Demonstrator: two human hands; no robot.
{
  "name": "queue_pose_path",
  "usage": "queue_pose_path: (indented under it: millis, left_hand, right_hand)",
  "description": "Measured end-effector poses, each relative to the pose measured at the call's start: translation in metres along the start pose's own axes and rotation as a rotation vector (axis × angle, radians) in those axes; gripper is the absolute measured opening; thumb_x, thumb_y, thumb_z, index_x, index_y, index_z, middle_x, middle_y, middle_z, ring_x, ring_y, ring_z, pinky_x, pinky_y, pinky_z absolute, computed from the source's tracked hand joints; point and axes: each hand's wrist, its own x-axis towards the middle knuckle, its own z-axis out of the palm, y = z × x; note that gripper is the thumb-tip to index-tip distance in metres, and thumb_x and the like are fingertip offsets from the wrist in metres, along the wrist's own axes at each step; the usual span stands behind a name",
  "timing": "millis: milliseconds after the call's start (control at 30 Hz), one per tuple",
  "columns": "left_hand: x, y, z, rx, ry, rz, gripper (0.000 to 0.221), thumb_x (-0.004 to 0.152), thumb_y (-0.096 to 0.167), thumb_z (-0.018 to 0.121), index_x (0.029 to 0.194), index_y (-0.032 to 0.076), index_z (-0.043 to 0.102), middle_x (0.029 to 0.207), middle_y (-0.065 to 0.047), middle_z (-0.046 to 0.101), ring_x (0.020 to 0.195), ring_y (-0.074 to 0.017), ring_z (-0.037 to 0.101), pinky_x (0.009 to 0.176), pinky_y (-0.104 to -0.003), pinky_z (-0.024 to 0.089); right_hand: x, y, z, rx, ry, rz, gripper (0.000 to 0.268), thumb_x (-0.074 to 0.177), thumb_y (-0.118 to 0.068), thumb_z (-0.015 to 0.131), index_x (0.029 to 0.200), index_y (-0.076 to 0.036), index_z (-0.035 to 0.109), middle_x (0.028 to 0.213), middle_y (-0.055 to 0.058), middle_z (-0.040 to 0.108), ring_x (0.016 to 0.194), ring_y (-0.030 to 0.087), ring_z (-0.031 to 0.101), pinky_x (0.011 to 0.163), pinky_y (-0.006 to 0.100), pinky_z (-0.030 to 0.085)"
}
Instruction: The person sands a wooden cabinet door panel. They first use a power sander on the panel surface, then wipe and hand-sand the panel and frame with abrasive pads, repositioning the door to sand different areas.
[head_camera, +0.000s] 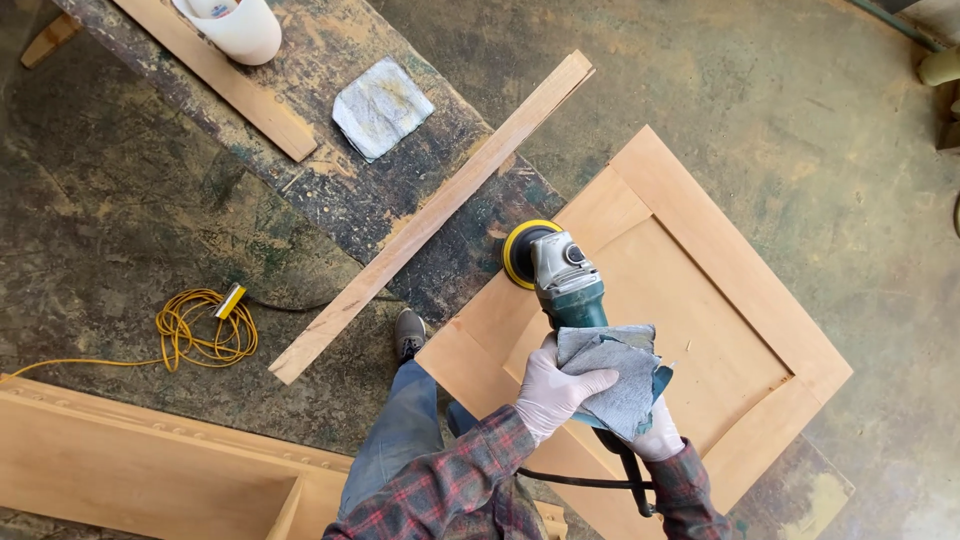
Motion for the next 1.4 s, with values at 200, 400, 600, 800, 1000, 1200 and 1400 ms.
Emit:
queue_pose_path:
  millis: [200, 400, 600, 800, 1000, 1200, 1400]
  left_hand:
    - [-0.049, -0.003, -0.021, -0.058, 0.039, -0.003, 0.048, 0.08, 0.001, 0.083, 0.123, -0.002, 0.061, 0.112, -0.009, 0.073, 0.101, -0.0169, 0.072, 0.089, -0.033, 0.061]
    - [-0.068, -0.014, -0.024, -0.105, 0.067, 0.012, 0.047, 0.081, 0.0, 0.083, 0.122, -0.002, 0.06, 0.112, -0.01, 0.073, 0.101, -0.0162, 0.072, 0.089, -0.032, 0.061]
    - [-0.027, -0.019, -0.016, -0.085, 0.033, 0.008, 0.053, 0.079, 0.003, 0.085, 0.125, -0.001, 0.059, 0.115, -0.009, 0.072, 0.103, -0.0163, 0.071, 0.091, -0.032, 0.06]
    - [-0.003, -0.035, 0.002, -0.022, -0.046, -0.004, 0.058, 0.077, 0.006, 0.086, 0.127, -0.002, 0.058, 0.117, -0.01, 0.072, 0.106, -0.0166, 0.07, 0.093, -0.032, 0.059]
    - [-0.037, -0.037, -0.002, -0.016, -0.008, 0.01, 0.058, 0.077, 0.006, 0.086, 0.126, -0.001, 0.056, 0.116, -0.01, 0.072, 0.105, -0.0162, 0.07, 0.093, -0.032, 0.059]
    - [-0.076, -0.026, -0.016, -0.059, 0.055, 0.011, 0.047, 0.081, 0.002, 0.083, 0.122, -0.002, 0.061, 0.112, -0.01, 0.073, 0.101, -0.0154, 0.071, 0.089, -0.032, 0.061]
    - [-0.08, -0.023, -0.029, -0.073, 0.11, 0.012, 0.038, 0.083, 0.0, 0.083, 0.117, -0.005, 0.067, 0.11, -0.011, 0.076, 0.097, -0.0168, 0.073, 0.084, -0.031, 0.062]
  right_hand:
    - [-0.015, 0.045, -0.004, 0.289, 0.101, 0.222, 0.063, 0.103, -0.057, 0.035, 0.142, -0.01, 0.05, 0.138, 0.016, 0.06, 0.12, 0.032, 0.062, 0.103, 0.055, 0.049]
    - [-0.03, 0.048, -0.004, 0.201, 0.006, 0.236, 0.052, 0.106, -0.041, 0.037, 0.142, -0.005, 0.05, 0.137, 0.017, 0.061, 0.119, 0.031, 0.064, 0.102, 0.051, 0.053]
    - [-0.015, 0.023, -0.009, 0.145, 0.001, 0.122, 0.054, 0.104, -0.047, 0.038, 0.139, -0.009, 0.05, 0.134, 0.015, 0.062, 0.117, 0.029, 0.064, 0.099, 0.049, 0.053]
    - [-0.017, 0.014, -0.034, -0.5, -0.03, -0.333, 0.048, 0.104, -0.023, 0.051, 0.149, -0.008, 0.042, 0.141, 0.014, 0.056, 0.124, 0.027, 0.058, 0.101, 0.047, 0.05]
    - [-0.025, 0.032, -0.043, 0.067, 0.026, -0.022, 0.051, 0.105, -0.041, 0.041, 0.145, -0.009, 0.046, 0.136, 0.014, 0.061, 0.118, 0.028, 0.063, 0.098, 0.047, 0.053]
    - [-0.043, 0.051, 0.007, 0.216, 0.097, 0.229, 0.058, 0.103, -0.051, 0.033, 0.14, -0.009, 0.049, 0.133, 0.014, 0.062, 0.117, 0.029, 0.063, 0.1, 0.049, 0.052]
    - [-0.029, 0.056, 0.016, -0.125, -0.154, 0.131, 0.048, 0.104, -0.029, 0.043, 0.144, -0.003, 0.046, 0.142, 0.016, 0.058, 0.126, 0.028, 0.059, 0.109, 0.049, 0.049]
